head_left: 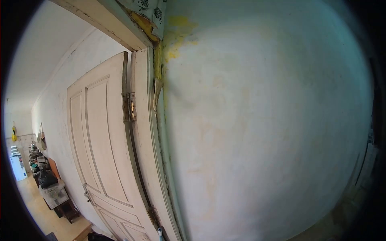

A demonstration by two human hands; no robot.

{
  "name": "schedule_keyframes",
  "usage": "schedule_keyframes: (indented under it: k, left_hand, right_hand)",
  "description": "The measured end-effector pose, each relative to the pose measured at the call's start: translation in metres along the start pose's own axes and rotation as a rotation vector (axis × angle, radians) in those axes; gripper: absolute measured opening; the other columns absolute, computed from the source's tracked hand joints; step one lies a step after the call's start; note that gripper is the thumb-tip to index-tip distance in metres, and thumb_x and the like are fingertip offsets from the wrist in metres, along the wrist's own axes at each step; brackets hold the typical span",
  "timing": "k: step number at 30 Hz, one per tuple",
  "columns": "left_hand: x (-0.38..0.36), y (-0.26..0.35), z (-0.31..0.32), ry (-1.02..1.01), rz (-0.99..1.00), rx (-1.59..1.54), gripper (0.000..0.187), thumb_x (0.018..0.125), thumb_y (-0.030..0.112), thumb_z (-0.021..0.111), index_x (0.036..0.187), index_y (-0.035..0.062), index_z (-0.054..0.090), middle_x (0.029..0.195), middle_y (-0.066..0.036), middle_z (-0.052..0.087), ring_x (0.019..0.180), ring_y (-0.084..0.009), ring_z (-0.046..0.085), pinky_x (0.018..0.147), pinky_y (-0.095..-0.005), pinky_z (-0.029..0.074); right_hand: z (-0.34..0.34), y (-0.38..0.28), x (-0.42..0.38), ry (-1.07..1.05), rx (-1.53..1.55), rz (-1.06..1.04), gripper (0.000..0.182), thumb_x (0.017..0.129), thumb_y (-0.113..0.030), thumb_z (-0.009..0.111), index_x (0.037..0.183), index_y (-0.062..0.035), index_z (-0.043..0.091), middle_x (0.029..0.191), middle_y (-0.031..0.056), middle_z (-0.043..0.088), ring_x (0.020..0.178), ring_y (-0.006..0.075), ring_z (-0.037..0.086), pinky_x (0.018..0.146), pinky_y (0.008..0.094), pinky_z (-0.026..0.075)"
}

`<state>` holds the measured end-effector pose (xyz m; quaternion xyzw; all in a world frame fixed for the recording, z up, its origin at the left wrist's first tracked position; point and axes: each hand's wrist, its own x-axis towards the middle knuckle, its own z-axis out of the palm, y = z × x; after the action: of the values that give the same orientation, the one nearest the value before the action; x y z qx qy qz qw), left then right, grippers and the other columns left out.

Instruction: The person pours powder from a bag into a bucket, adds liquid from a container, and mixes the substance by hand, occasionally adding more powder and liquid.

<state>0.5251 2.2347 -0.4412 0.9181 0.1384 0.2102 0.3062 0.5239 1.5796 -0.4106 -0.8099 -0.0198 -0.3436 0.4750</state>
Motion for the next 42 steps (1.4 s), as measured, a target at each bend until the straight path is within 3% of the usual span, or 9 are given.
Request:
schedule_keyframes:
  k: [17,31,35,36,37,38,39,40,42]
  left_hand:
    - [0.001,0.064,0.039,-0.114,-0.038,-0.171,0.055,0.084,0.047,0.049,0.114,0.0017,0.055,0.122,-0.017,0.052,0.114,-0.0286,0.049,0.095,-0.0438,0.038]
    - [-0.114,0.065,0.064,-0.484,-0.041,-0.071,0.055,0.081,0.048,0.054,0.109,0.0012,0.058,0.116,-0.017,0.056,0.109,-0.0277,0.053,0.091,-0.0431,0.041]
    - [-0.213,0.018,0.041,-0.790,-0.014,0.115,0.055,0.080,0.048,0.055,0.108,0.0011,0.059,0.114,-0.018,0.058,0.108,-0.0275,0.054,0.090,-0.0429,0.041]
    - [-0.239,0.004,0.031,-0.880,-0.002,0.172,0.055,0.080,0.048,0.055,0.108,0.0010,0.060,0.113,-0.018,0.058,0.107,-0.0274,0.054,0.090,-0.0429,0.042]
    - [-0.265,-0.015,0.017,-0.968,0.004,0.231,0.055,0.079,0.048,0.056,0.107,0.0010,0.060,0.113,-0.018,0.058,0.107,-0.0273,0.055,0.090,-0.0429,0.042]
    - [-0.289,-0.034,-0.003,-1.052,0.001,0.290,0.055,0.079,0.048,0.056,0.107,0.0010,0.060,0.112,-0.018,0.059,0.107,-0.0273,0.055,0.090,-0.0428,0.042]
    - [-0.310,-0.051,-0.026,-1.127,-0.005,0.347,0.055,0.079,0.048,0.056,0.107,0.0010,0.060,0.112,-0.018,0.059,0.106,-0.0272,0.055,0.089,-0.0428,0.042]
    - [-0.324,-0.066,-0.037,-1.187,-0.011,0.389,0.055,0.079,0.048,0.057,0.106,0.0009,0.061,0.111,-0.018,0.059,0.106,-0.0271,0.056,0.089,-0.0427,0.042]
    - [-0.350,-0.094,-0.051,-1.285,-0.033,0.449,0.055,0.078,0.048,0.057,0.105,0.0009,0.061,0.110,-0.018,0.060,0.105,-0.0270,0.056,0.089,-0.0426,0.043]
  right_hand:
    - [-0.103,-0.006,-0.008,0.034,-0.600,-0.453,0.033,0.087,-0.035,0.055,0.102,-0.0067,0.060,0.084,0.0111,0.062,0.068,0.0228,0.061,0.048,0.0369,0.048]
    - [-0.200,0.000,-0.255,-0.129,-1.132,-0.440,0.032,0.086,-0.034,0.055,0.104,-0.0071,0.060,0.085,0.0117,0.062,0.068,0.0234,0.062,0.048,0.0371,0.048]
    - [-0.229,-0.067,-0.501,-0.325,-1.279,-0.185,0.032,0.085,-0.033,0.056,0.104,-0.0073,0.060,0.086,0.0119,0.062,0.069,0.0236,0.062,0.047,0.0371,0.048]
    - [-0.228,-0.096,-0.495,-0.351,-1.240,0.103,0.035,0.082,-0.027,0.056,0.111,-0.0086,0.059,0.093,0.0109,0.061,0.070,0.0249,0.062,0.046,0.0383,0.048]
    - [-0.226,-0.099,-0.500,-0.364,-1.568,-0.008,0.029,0.087,-0.030,0.049,0.109,-0.0122,0.060,0.108,0.0028,0.062,0.087,0.0218,0.060,0.054,0.0374,0.049]
    - [-0.228,-0.065,-0.521,-0.362,-1.510,-0.100,0.031,0.088,-0.029,0.049,0.111,-0.0109,0.059,0.100,0.0059,0.063,0.076,0.0238,0.061,0.059,0.0364,0.049]
    - [-0.218,0.001,-0.577,-0.345,-1.129,0.495,0.036,0.087,-0.034,0.051,0.107,-0.0057,0.060,0.092,0.0129,0.065,0.075,0.0307,0.063,0.067,0.0396,0.051]
    - [-0.223,-0.077,-0.523,0.006,-0.655,1.208,0.039,0.081,-0.036,0.059,0.100,-0.0024,0.061,0.094,0.0226,0.064,0.085,0.0366,0.064,0.069,0.0440,0.051]
    - [-0.234,-0.120,-0.510,0.098,-0.642,1.249,0.038,0.078,-0.036,0.060,0.091,-0.0003,0.063,0.087,0.0243,0.064,0.087,0.0393,0.062,0.073,0.0446,0.049]
